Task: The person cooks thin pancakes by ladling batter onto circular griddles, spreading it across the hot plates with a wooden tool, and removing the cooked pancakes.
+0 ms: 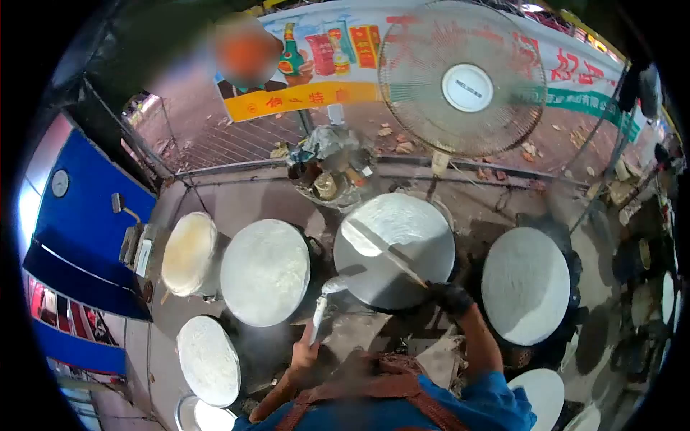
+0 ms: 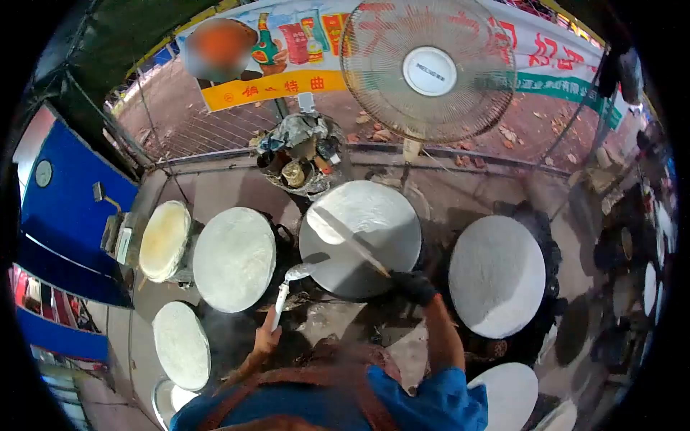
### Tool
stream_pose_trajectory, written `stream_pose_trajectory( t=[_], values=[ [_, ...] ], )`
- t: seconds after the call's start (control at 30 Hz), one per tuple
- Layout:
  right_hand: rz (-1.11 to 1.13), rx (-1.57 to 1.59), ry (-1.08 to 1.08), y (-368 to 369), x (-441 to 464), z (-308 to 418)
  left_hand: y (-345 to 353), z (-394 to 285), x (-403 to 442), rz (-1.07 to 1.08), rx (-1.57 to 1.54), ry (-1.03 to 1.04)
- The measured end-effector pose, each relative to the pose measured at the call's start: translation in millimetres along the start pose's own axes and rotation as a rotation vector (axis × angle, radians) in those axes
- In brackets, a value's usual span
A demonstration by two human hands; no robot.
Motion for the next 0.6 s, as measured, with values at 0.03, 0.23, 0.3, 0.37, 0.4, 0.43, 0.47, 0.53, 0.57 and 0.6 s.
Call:
stream_pose_trajectory(
  t=[0.03, 0.23, 0.3, 0.37, 0.4, 0.43, 0.47, 0.53, 0.57, 0.6],
  values=[
    [0.002, -0.009, -0.006, -10, 12, -3, -5, -7, 2, -0.047, -0.018, 0.063],
    [0.012, -0.075, -0.052, -28, 63, 18, -1, -6, -14, -0.065, -0.031, -0.001],
    [0.022, -0.086, -0.057, -21, 55, 18, -8, -27, -30, -0.031, 0.008, -0.035],
    [0.035, -0.099, -0.053, -15, 42, 10, -16, -43, -38, -0.024, 0.096, -0.088],
    [0.039, -0.102, -0.047, -16, 42, 6, -1, -4, -40, -0.084, 0.143, 0.049],
    [0.042, -0.106, -0.048, -18, 44, 5, -1, 5, -45, -0.069, 0.124, -0.028],
    [0.041, -0.115, -0.047, -22, 52, 6, -1, 13, -52, -0.040, 0.106, -0.107],
    [0.037, -0.135, -0.066, -29, 71, 13, 1, 9, -66, 0.005, 0.130, -0.133],
    [0.033, -0.137, -0.072, -35, 74, 16, -1, 9, -70, -0.014, 0.150, -0.144],
    [0.038, -0.144, -0.071, -37, 77, 16, -2, 10, -74, -0.032, 0.170, -0.156]
  ],
)
Point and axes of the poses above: each hand's wrist, its own x-axis towards the middle knuckle, its own y-axis out of the palm, z = x × y, the point moved 10 cm from there along x, towards the middle knuckle, and after that the axes turned 4 degrees about y, right-handed, at the moved point
